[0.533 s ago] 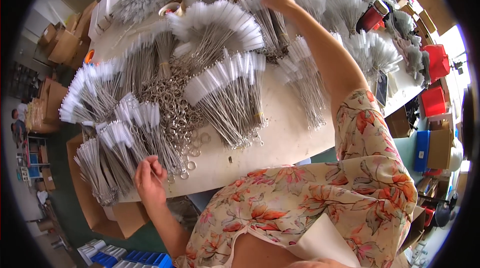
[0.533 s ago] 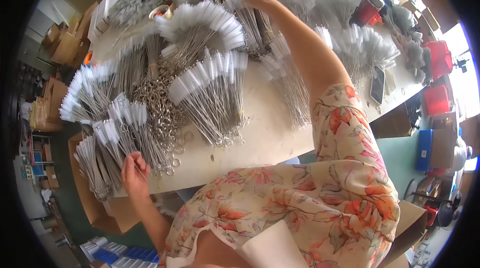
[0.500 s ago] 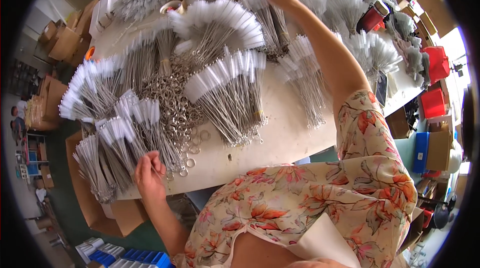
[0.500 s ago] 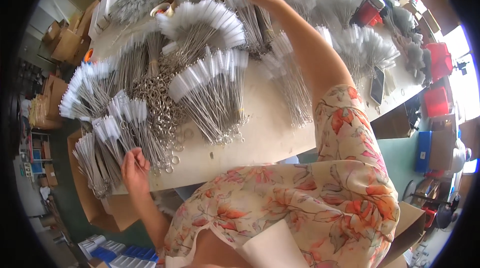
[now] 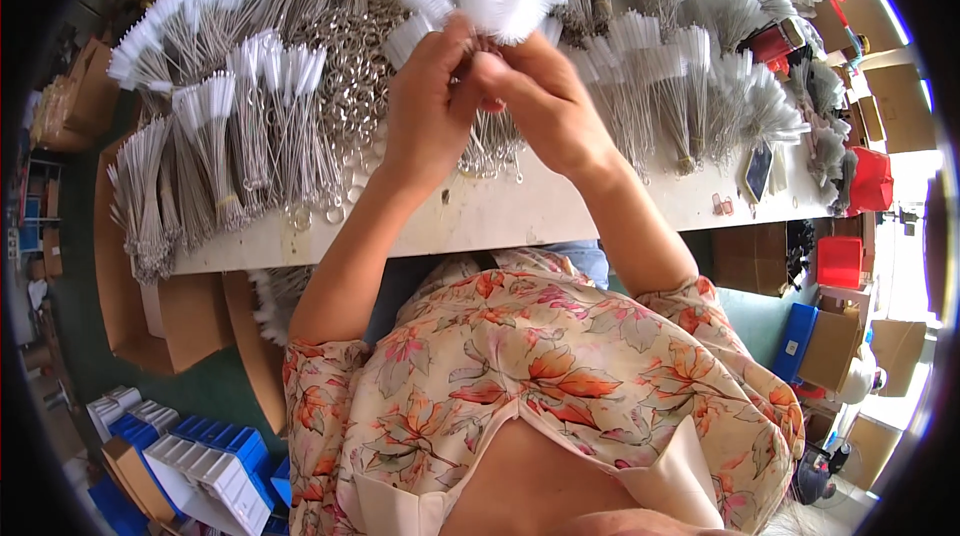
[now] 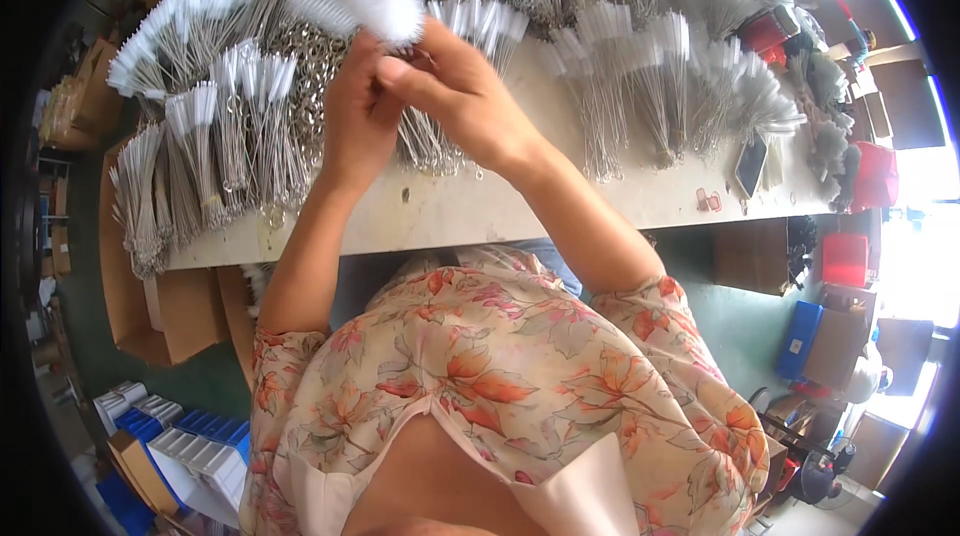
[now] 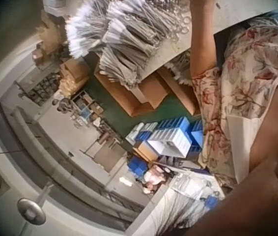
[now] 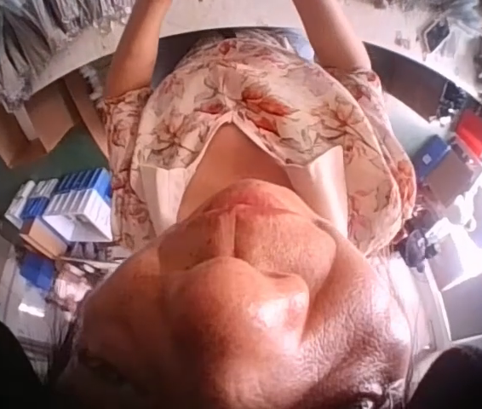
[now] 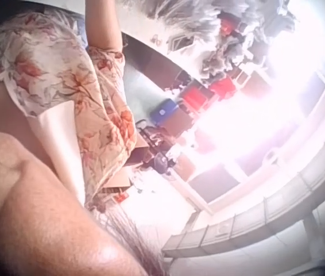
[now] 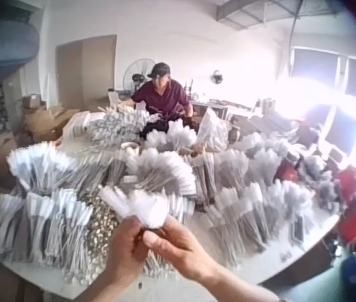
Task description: Assembling small white wire brushes onto metal rings at a production workstation.
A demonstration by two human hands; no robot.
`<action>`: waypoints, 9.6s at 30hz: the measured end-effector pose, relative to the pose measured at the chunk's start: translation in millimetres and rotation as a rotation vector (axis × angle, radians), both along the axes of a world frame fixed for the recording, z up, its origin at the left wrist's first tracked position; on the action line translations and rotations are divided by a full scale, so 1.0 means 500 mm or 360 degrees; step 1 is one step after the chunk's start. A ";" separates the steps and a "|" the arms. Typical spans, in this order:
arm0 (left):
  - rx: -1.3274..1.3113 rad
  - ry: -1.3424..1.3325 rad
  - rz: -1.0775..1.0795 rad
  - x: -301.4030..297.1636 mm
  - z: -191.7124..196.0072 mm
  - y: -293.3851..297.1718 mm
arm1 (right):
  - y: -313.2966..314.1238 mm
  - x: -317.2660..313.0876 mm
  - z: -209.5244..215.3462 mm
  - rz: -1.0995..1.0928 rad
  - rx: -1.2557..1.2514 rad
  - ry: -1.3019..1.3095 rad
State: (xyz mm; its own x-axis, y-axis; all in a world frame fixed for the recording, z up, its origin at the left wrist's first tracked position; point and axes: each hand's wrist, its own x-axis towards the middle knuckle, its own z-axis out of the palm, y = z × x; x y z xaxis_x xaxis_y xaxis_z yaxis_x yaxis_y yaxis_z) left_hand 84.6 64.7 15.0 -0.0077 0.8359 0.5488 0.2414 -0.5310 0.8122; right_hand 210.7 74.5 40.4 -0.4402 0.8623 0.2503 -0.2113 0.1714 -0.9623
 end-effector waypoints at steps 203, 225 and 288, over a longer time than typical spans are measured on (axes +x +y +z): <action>-0.0987 -0.0859 0.0411 -0.416 -0.080 -0.136 | 0.360 0.795 -0.131 -0.1757 0.0027 -0.2742; -0.0952 -0.0700 -0.0139 -0.192 -0.026 -0.056 | 0.093 0.828 0.045 -0.1073 0.0172 0.0645; -0.0891 -0.0326 0.0058 0.063 0.042 0.010 | -0.153 0.631 0.136 -0.0922 0.1398 -0.0405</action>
State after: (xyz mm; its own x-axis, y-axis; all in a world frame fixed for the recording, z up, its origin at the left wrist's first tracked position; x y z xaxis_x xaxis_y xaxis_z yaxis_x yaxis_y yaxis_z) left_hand 116.0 69.5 35.8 -0.1009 0.9949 0.0091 0.0605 -0.0030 0.9982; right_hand 526.2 -2.0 108.4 -0.1499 0.5200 0.8409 0.3123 0.8319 -0.4588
